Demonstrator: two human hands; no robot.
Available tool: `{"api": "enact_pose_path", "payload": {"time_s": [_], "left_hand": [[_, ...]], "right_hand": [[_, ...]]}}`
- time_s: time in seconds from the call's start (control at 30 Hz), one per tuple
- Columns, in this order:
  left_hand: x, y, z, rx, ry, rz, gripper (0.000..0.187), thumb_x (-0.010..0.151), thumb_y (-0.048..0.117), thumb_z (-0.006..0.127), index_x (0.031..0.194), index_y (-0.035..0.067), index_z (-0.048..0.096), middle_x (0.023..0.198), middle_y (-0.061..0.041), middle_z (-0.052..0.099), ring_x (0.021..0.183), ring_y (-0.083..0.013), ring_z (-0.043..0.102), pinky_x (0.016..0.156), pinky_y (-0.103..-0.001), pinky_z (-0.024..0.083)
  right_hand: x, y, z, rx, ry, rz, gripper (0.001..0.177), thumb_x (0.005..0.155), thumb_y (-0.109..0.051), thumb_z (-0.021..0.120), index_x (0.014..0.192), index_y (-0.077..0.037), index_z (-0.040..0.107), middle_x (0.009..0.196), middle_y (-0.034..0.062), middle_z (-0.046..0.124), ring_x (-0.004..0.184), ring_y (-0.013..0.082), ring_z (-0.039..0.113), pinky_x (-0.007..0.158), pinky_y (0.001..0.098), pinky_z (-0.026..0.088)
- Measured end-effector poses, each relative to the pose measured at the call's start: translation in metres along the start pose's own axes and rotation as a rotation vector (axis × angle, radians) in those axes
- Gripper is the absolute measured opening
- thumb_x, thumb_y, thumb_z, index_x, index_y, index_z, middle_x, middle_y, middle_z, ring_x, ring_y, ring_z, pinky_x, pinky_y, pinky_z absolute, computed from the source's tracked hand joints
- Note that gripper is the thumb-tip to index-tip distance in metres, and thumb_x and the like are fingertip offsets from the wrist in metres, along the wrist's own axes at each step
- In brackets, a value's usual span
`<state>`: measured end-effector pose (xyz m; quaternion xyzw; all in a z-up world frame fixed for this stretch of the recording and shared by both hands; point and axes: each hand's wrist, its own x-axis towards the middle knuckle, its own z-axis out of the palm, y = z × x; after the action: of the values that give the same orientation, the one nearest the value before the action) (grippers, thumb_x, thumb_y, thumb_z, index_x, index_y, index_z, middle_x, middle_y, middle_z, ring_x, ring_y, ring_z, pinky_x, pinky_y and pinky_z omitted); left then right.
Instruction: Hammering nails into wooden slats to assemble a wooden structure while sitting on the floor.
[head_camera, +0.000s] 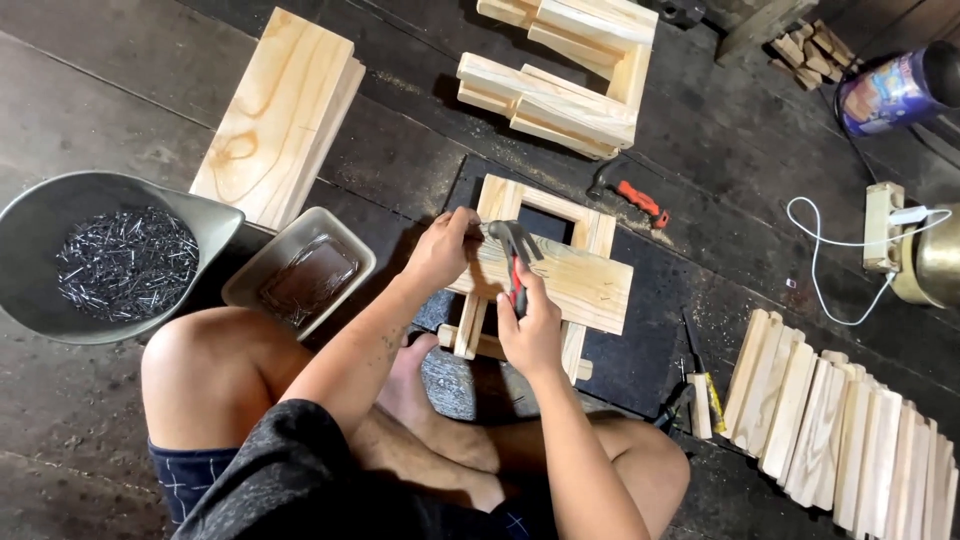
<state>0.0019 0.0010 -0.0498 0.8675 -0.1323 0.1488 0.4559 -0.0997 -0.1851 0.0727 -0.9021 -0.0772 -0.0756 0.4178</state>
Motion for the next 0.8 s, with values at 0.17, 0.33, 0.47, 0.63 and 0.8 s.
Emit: {"api": "enact_pose_path", "payload": {"time_s": [0.17,0.33,0.47,0.63,0.8], "left_hand": [[0.001,-0.002,0.001,0.029,-0.006,-0.020,0.037,0.086,0.008,0.075,0.118,0.013,0.055,0.089,-0.004,0.080,0.096,-0.0308,0.072,0.087,-0.049,0.060],[-0.003,-0.003,0.004,0.002,-0.016,-0.030,0.039,0.085,0.010,0.074,0.118,0.015,0.054,0.092,-0.001,0.080,0.099,-0.0282,0.070,0.084,-0.047,0.061],[0.005,0.002,-0.005,0.040,-0.071,-0.108,0.038,0.087,0.011,0.072,0.119,0.015,0.053,0.096,-0.007,0.079,0.100,-0.0337,0.070,0.080,-0.053,0.063],[0.002,0.005,-0.002,0.050,-0.087,-0.132,0.033,0.090,0.010,0.067,0.120,0.017,0.054,0.097,-0.006,0.076,0.100,-0.0329,0.071,0.080,-0.052,0.064],[0.000,0.008,-0.005,0.040,-0.056,-0.086,0.030,0.092,0.016,0.075,0.116,0.016,0.057,0.095,-0.001,0.078,0.103,-0.0288,0.072,0.082,-0.047,0.063]], "right_hand": [[0.007,-0.013,-0.004,-0.043,-0.124,0.034,0.047,0.093,-0.011,0.068,0.139,-0.012,0.062,0.121,0.0188,0.077,0.104,0.0401,0.076,0.080,0.0506,0.063],[0.004,-0.026,-0.005,-0.033,-0.068,-0.012,0.042,0.095,-0.009,0.066,0.137,-0.009,0.063,0.121,0.0251,0.076,0.104,0.0415,0.076,0.081,0.0512,0.063],[0.006,-0.016,-0.002,-0.037,-0.105,0.007,0.040,0.095,-0.009,0.066,0.135,-0.007,0.061,0.137,0.0206,0.070,0.116,0.0424,0.071,0.088,0.0516,0.062],[0.002,0.005,-0.002,-0.044,-0.139,-0.006,0.038,0.096,-0.006,0.064,0.133,-0.005,0.058,0.143,0.0207,0.066,0.119,0.0431,0.069,0.093,0.0534,0.061],[-0.033,0.007,-0.025,-0.002,-0.043,0.120,0.048,0.094,-0.013,0.070,0.141,-0.009,0.062,0.131,0.0232,0.073,0.114,0.0423,0.072,0.089,0.0526,0.063]]}}
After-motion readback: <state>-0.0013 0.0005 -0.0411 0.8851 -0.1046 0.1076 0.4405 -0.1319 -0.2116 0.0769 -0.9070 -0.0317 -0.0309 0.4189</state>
